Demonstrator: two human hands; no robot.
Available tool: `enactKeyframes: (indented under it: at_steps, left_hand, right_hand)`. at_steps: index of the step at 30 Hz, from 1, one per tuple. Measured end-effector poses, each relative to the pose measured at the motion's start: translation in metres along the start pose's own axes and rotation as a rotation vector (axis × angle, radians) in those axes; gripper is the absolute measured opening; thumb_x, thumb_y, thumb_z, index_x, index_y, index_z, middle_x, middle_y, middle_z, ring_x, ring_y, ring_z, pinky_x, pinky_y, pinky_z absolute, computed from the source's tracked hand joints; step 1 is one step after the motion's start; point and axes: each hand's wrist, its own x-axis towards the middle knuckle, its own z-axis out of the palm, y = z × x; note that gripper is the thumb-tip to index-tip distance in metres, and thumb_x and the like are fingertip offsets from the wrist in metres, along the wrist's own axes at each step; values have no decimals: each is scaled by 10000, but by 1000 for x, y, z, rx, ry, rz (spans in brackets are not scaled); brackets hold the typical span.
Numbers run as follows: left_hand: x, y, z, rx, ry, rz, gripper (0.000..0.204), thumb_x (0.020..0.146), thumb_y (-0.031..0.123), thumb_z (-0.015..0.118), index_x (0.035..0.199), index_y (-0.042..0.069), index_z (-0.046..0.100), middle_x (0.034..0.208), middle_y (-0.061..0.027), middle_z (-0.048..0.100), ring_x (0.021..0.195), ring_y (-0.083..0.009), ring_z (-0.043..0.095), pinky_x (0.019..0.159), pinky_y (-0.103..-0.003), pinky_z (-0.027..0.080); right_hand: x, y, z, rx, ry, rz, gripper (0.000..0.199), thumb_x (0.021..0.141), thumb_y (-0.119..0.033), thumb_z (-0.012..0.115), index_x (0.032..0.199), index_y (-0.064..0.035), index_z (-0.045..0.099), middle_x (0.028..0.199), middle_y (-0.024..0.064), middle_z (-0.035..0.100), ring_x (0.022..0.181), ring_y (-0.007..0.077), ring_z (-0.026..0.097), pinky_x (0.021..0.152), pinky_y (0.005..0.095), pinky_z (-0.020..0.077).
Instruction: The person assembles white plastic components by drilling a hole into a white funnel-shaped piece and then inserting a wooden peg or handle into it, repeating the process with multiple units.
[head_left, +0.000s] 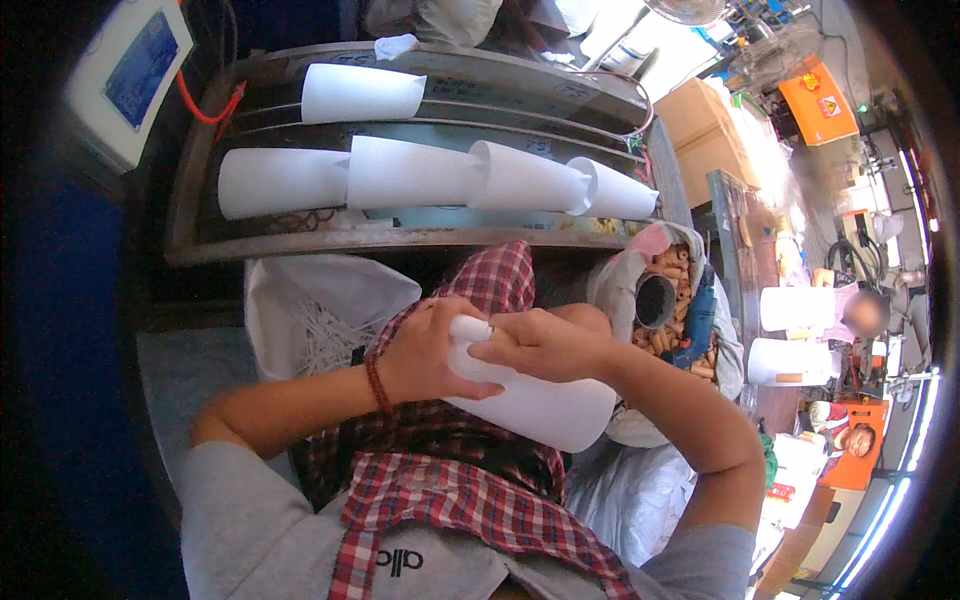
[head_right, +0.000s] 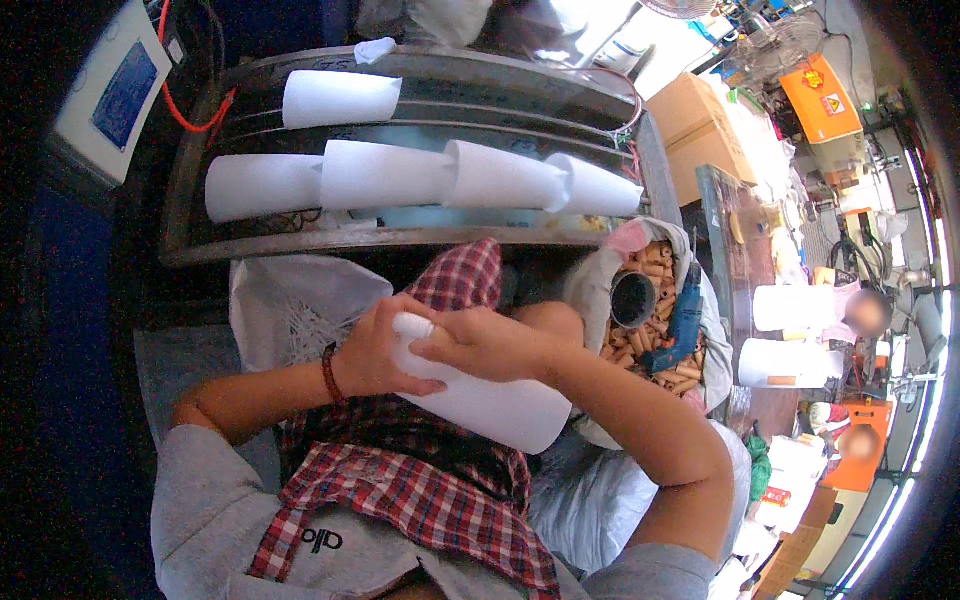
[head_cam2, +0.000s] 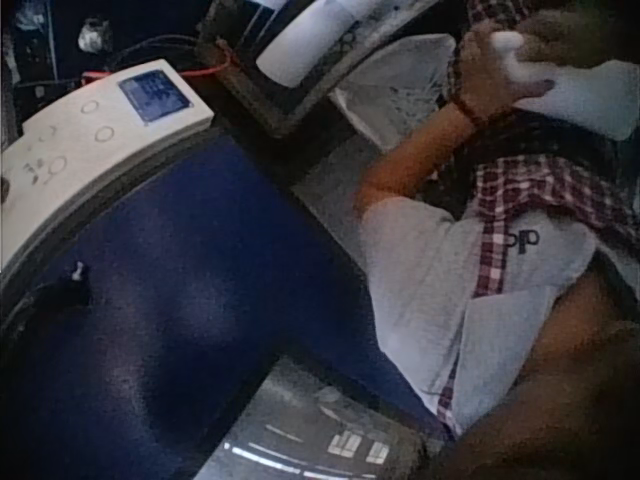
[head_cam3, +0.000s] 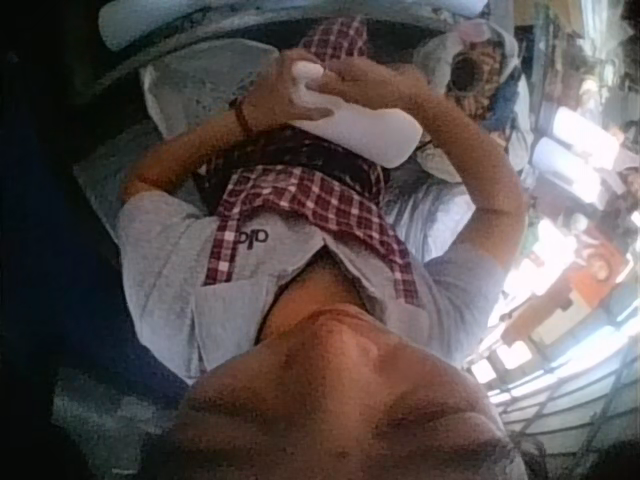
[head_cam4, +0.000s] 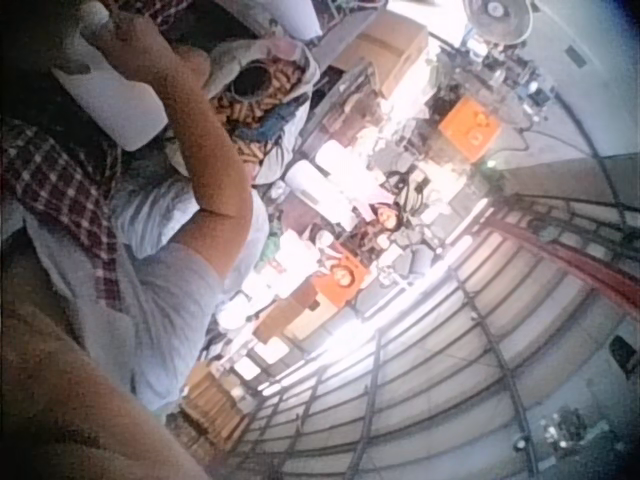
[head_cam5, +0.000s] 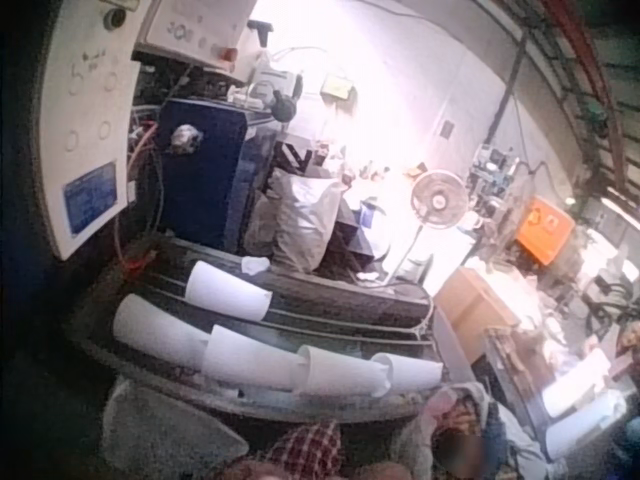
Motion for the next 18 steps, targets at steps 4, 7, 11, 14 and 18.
enactKeyframes:
  at_steps: [4,7,11,14,18]
  left_hand:
    - [9,2,-4,-34,-14,-137,778,565,426,833,1105,44,422,1010,-149,548,914,-350,557,848,-431,435]
    - [8,1,0,4,-18,-94,782,570,436,830,1104,41,419,1004,-148,543,915,-352,553,832,-429,438]
    - [6,3,1,-6,-13,-91,797,555,451,834,1102,42,422,998,-134,535,923,-345,540,840,-430,432]
    - [3,1,2,13,-2,-9,807,544,460,837,1098,42,426,996,-127,531,931,-339,531,842,-428,430]
    - [-2,-8,3,-29,17,28,809,543,457,836,1104,43,424,1003,-125,533,930,-339,532,844,-428,429]
  right_hand:
    - [-9,-10,25,-630,419,60,303,881,-355,564,858,-61,494,727,90,609,606,242,632,527,362,481]
    - [-9,9,40,-762,524,15,281,886,-347,541,890,-75,470,620,91,546,627,217,635,434,335,486]
    - [-5,10,26,-560,345,44,307,872,-364,575,866,-65,508,682,96,587,585,224,621,466,350,467]
    - [-3,7,15,-48,162,-2,344,888,-381,557,959,-46,543,732,150,616,595,285,620,503,403,467]
    - [7,-9,-6,383,-235,335,370,923,-380,507,1102,-62,568,763,172,627,666,319,631,548,426,475]
